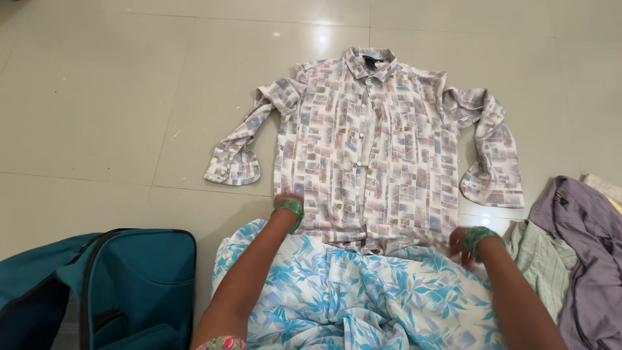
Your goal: The person takes a patterned shirt from a teal bag, lays it flat on the floor, and buttons it up. They then fold the shirt neatly and place it back into the bag.
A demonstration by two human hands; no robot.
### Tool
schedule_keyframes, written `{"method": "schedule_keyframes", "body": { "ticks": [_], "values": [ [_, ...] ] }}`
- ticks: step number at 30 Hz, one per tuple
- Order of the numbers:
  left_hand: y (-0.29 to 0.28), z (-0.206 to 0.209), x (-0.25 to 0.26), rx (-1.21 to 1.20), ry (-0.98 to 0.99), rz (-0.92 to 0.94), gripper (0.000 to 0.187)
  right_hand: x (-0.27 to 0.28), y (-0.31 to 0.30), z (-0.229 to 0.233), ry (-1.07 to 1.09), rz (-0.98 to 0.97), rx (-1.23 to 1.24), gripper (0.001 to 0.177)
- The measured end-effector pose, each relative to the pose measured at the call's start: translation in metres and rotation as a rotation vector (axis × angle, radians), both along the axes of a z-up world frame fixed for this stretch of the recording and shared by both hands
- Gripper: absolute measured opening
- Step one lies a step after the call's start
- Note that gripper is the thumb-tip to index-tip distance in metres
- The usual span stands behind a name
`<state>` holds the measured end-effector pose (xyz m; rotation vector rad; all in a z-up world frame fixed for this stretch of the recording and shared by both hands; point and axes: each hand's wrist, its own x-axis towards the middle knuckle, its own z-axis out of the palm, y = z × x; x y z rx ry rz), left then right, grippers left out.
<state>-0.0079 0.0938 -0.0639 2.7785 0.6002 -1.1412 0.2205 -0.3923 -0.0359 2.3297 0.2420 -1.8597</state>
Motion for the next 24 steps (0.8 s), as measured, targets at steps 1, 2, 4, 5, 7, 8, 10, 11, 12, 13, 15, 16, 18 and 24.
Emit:
{"method": "schedule_keyframes", "body": {
  "ticks": [1,2,4,5,7,8,10,11,12,13,15,16,18,24],
  "values": [
    [0.002,-0.010,0.007,0.065,-0.201,0.059,0.024,0.004,0.004,0.002,-0.108,0.015,0.007,0.033],
    [0.000,-0.017,0.013,0.054,-0.291,0.060,0.024,0.007,0.013,0.004,-0.221,0.024,0.033,0.032],
    [-0.017,-0.022,0.031,0.003,-0.384,0.024,0.033,0.007,0.035,0.007,-0.637,0.360,0.149,0.033],
    [-0.029,-0.021,0.040,-0.040,-0.386,-0.014,0.052,0.006,0.058,0.004,-0.679,0.289,0.221,0.038],
    [-0.055,-0.017,0.053,-0.105,-0.377,-0.115,0.077,0.000,0.097,-0.003,-0.709,0.201,0.413,0.050],
    [-0.065,-0.014,0.056,-0.113,-0.352,-0.095,0.085,-0.004,0.116,-0.009,-0.765,0.253,0.598,0.063],
    [-0.081,-0.006,0.059,-0.128,-0.303,-0.057,0.101,-0.011,0.154,-0.022,-0.843,0.321,0.738,0.081],
    [-0.084,-0.002,0.058,-0.135,-0.263,-0.040,0.109,-0.017,0.171,-0.028,-0.866,0.339,0.691,0.086],
    [-0.088,0.001,0.058,-0.142,-0.226,-0.022,0.117,-0.023,0.181,-0.030,-0.870,0.334,0.636,0.086],
    [-0.091,0.004,0.058,-0.148,-0.190,-0.004,0.124,-0.030,0.189,-0.032,-0.873,0.329,0.581,0.085],
    [-0.092,0.006,0.057,-0.148,-0.174,-0.008,0.127,-0.038,0.196,-0.029,-0.902,0.334,0.519,0.086],
    [-0.093,0.006,0.052,-0.149,-0.162,-0.012,0.128,-0.044,0.197,-0.027,-0.924,0.336,0.514,0.087],
    [-0.096,0.005,0.046,-0.158,-0.135,-0.005,0.130,-0.055,0.199,-0.021,-0.918,0.334,0.488,0.088],
    [-0.121,-0.007,0.018,-0.057,-0.033,-0.090,0.121,-0.087,0.187,-0.010,-0.779,0.352,0.399,0.077]
  ]
}}
